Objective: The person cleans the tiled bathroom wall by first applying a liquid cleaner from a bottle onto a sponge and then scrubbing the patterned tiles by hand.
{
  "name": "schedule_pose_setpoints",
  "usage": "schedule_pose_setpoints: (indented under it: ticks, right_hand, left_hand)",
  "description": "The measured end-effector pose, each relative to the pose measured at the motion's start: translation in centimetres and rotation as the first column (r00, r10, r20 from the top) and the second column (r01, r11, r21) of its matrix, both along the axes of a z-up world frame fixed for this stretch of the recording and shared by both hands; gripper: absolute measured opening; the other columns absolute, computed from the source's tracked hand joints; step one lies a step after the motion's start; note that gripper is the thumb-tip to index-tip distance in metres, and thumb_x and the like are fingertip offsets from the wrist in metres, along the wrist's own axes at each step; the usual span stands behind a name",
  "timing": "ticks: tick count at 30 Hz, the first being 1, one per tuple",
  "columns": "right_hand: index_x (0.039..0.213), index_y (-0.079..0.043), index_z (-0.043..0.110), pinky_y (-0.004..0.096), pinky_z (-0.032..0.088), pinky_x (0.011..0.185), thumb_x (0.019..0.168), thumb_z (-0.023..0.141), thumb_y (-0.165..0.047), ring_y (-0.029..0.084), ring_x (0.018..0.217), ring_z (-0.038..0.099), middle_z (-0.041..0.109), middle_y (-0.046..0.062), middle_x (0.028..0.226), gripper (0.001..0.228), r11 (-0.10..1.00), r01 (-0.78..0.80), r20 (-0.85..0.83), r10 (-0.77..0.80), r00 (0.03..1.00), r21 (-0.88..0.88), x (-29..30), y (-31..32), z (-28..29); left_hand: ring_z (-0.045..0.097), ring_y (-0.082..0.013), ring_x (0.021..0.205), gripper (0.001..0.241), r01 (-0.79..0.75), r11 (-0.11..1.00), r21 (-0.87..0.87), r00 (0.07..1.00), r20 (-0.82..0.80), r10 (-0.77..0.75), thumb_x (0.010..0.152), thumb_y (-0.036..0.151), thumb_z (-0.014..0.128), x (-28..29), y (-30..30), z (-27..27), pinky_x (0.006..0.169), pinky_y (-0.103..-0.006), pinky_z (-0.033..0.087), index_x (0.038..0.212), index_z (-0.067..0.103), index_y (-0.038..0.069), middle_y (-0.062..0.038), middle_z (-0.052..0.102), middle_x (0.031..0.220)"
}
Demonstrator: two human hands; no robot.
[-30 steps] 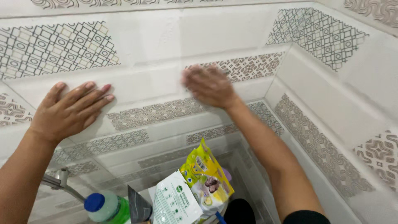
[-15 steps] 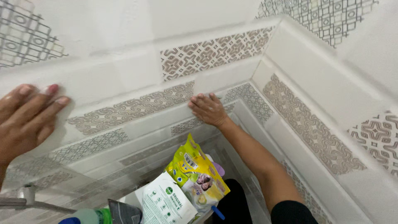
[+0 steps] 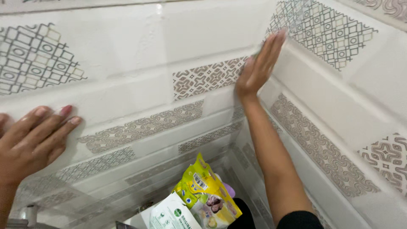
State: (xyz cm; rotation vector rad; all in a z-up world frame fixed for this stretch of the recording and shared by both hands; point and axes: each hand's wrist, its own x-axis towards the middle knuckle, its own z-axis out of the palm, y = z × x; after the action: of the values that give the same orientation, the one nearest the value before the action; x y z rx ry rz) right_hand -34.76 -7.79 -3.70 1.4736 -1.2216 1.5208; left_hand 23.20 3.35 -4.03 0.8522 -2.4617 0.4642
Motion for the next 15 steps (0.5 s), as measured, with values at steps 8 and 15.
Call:
schedule_pose_setpoints:
  ticks: [8, 15]
  right_hand:
    - [0.166, -0.026, 0.018, 0.036, 0.015, 0.132, 0.111, 0.053, -0.034, 0.016, 0.162, 0.014, 0.021, -0.004, 0.173, 0.065, 0.991, -0.129, -0.803, 0.103, 0.587, 0.033, -2.0, 0.7, -6.1]
    - [0.169, -0.018, 0.011, 0.035, 0.008, 0.136, 0.122, 0.033, -0.029, 0.018, 0.162, 0.006, 0.009, -0.001, 0.175, 0.053, 0.997, -0.072, -0.088, 0.069, 0.994, -0.037, 3.4, -0.7, 10.1]
  left_hand:
    - [0.051, -0.0044, 0.14, 0.048, -0.237, 0.574, -0.783, 0.722, 0.253, 0.644, 0.092, 0.052, 0.053, -2.3, 3.9, 3.8, 0.125, -0.0399, 0.025, 0.139, 0.063, 0.045, 0.021, 0.06, 0.149]
    - [0.044, -0.0069, 0.148, 0.048, -0.249, 0.602, -0.758, 0.748, 0.244, 0.617, 0.097, 0.049, 0.052, -2.2, 3.8, 3.8, 0.126, -0.041, 0.022, 0.144, 0.055, 0.043, 0.017, 0.051, 0.155]
